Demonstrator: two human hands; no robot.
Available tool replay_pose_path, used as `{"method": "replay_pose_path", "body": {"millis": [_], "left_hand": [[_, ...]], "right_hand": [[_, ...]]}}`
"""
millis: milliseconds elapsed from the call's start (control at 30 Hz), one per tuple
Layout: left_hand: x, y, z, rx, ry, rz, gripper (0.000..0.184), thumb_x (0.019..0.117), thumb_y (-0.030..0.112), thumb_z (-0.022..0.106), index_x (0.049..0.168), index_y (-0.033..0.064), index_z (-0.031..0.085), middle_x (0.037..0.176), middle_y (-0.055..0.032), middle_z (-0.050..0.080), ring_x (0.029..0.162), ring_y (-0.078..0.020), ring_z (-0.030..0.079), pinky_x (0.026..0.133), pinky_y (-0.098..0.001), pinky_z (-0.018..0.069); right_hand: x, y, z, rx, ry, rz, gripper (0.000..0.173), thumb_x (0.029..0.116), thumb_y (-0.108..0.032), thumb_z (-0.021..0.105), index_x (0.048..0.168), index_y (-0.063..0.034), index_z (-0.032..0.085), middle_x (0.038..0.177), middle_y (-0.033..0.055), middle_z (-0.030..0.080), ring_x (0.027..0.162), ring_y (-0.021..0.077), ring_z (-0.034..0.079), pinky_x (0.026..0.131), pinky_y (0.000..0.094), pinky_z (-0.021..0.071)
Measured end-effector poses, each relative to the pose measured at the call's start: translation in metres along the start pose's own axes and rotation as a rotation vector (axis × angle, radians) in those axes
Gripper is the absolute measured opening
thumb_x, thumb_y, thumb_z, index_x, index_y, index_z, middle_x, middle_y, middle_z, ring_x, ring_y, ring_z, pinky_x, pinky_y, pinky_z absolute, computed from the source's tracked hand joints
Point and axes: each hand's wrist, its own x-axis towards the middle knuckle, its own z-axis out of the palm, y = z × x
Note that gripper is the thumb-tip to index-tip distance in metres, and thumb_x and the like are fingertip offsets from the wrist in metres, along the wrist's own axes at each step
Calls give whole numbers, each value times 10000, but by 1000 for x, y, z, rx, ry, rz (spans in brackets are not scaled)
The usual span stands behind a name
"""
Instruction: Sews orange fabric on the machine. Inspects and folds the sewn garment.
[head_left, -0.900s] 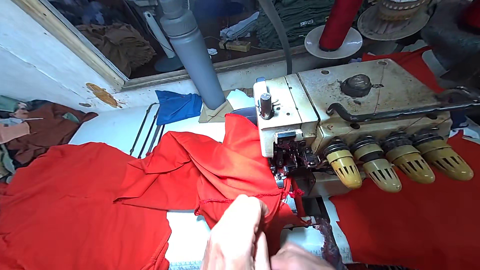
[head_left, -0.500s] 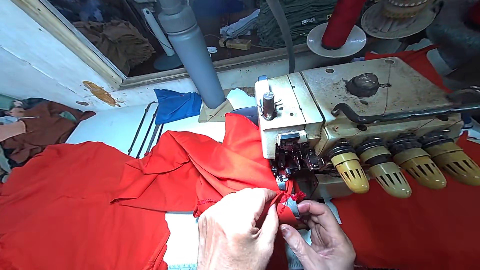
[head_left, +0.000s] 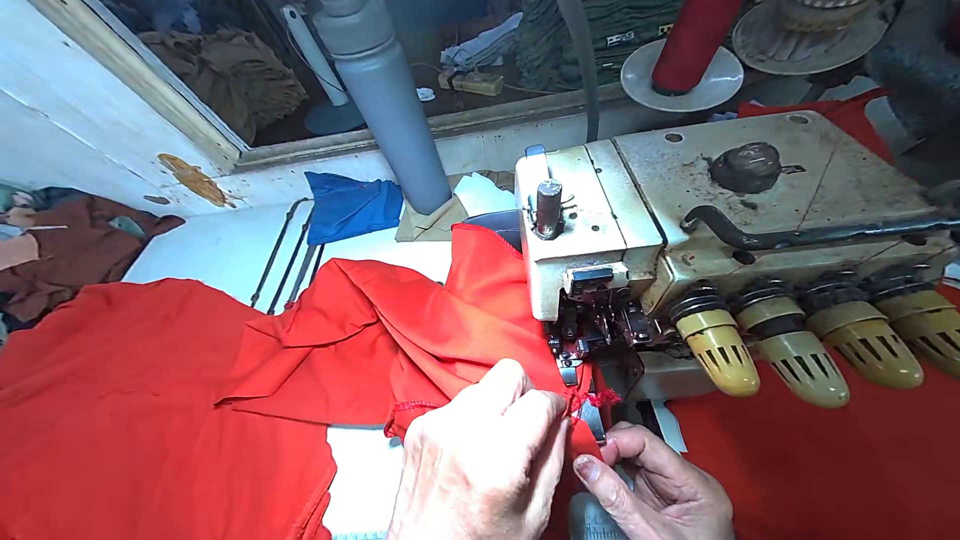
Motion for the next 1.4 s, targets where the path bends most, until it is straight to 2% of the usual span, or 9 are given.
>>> {"method": "replay_pose_path", "body": {"millis": [100,300,600,867,1100,1200,1267,1333,1400], "left_hand": [[-1,-1,2,-33,3,-16,171,943,236,655,901,167,806,686,35,640,596,-46,576,493,-222,400],[1,-5,-4,-34,-52,20,180,949,223,617,875,179,775,704,51,658,617,-35,604,493,-225,413],[-6,33,-7,163,-139,-44,169,944,130,633,977,131,799,753,-54,674,524,-171,594,416,-312,415],[6,46,2,280,-122,-34,181,906,94,619,936,131,794,821,-48,709,557,-174,623,431,-298,441],[13,38,11,272,-41,2,158,890,183,661,770,111,734,681,-50,635,507,-174,589,408,-302,411],[2,48,-8,139,-187,-119,108,870,136,667,852,75,755,724,-79,662,580,-209,648,457,-347,479],[-13,46,-17,-116,-197,-217,139,896,69,625,899,12,752,782,-113,700,690,-200,681,573,-338,521],[-29,39,-16,-416,-57,-327,192,874,-1,576,942,-70,742,857,-127,743,802,-95,689,735,-221,539],[-35,38,-13,-703,119,-515,228,887,-69,538,1034,-119,704,943,-58,745,886,19,671,821,-151,542]], "right_hand": [[-2,-4,-2,32,-45,14,112,825,51,742,848,-51,703,862,-33,702,834,22,668,773,199,581],[-8,-19,-3,91,-106,214,192,830,103,696,960,-29,646,754,-32,713,644,21,659,611,203,566],[-7,-22,-27,190,-190,246,254,861,103,679,1096,20,727,853,-18,784,752,43,732,719,257,622],[1,-23,-31,205,-173,248,258,849,119,657,1051,-10,753,849,-19,785,736,31,726,701,237,615],[8,-23,-23,149,-157,198,183,862,97,658,921,-50,750,718,-66,728,623,-19,645,599,184,553],[9,-26,-22,140,-168,204,164,872,84,656,898,-54,739,692,-72,709,601,-18,633,575,178,538],[9,-30,-24,127,-173,218,158,872,78,671,898,-61,741,691,-73,709,600,-17,635,574,179,542],[8,-32,-27,115,-177,226,171,872,71,677,890,-87,739,689,-88,707,600,-27,633,572,171,539],[6,-33,-27,111,-173,240,174,864,58,694,845,-112,726,645,-107,666,560,-43,583,536,157,497]]}}
